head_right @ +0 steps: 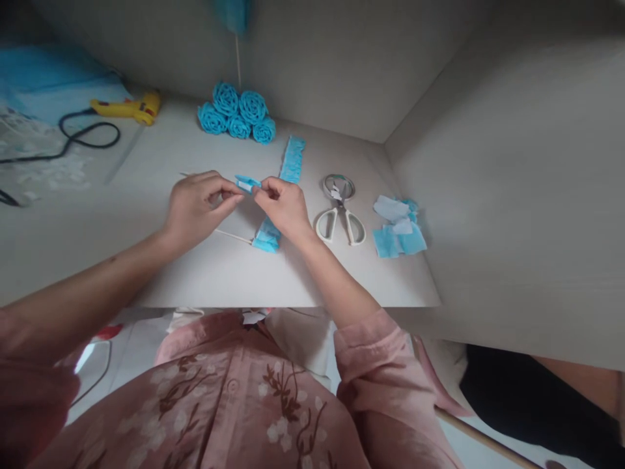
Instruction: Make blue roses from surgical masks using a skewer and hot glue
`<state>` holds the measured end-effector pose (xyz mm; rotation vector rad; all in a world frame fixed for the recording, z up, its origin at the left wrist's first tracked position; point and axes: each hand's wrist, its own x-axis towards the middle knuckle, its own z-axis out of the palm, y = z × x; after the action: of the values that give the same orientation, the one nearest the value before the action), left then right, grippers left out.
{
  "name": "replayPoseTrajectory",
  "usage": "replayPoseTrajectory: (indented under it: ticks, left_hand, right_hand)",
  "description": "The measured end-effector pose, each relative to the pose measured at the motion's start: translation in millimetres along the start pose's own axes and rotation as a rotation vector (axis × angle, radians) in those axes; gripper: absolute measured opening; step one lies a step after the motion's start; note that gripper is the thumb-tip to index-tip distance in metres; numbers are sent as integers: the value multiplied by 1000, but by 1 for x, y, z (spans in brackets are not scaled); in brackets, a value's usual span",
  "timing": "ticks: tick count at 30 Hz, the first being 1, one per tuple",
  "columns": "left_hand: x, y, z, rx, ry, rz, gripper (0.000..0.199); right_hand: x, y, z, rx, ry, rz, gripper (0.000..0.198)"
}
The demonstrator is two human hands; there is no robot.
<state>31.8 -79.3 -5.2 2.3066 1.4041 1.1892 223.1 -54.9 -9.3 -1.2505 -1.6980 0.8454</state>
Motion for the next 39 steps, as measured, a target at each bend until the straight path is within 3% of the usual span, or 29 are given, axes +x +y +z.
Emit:
replayPoseTrajectory:
  ticks: [12,19,39]
  left_hand:
    - [-2,-6,13,69,-12,-152,6]
    - [-3,-6,14,80,-17,-143,9]
    - [-1,-6,14,70,-56,-158,9]
  right_hand:
    - [-22,6,15,-30,47,-127,22]
    - [-23,9,16,-201,74,-176,21]
    - [-24,8,15,-202,79,-173,24]
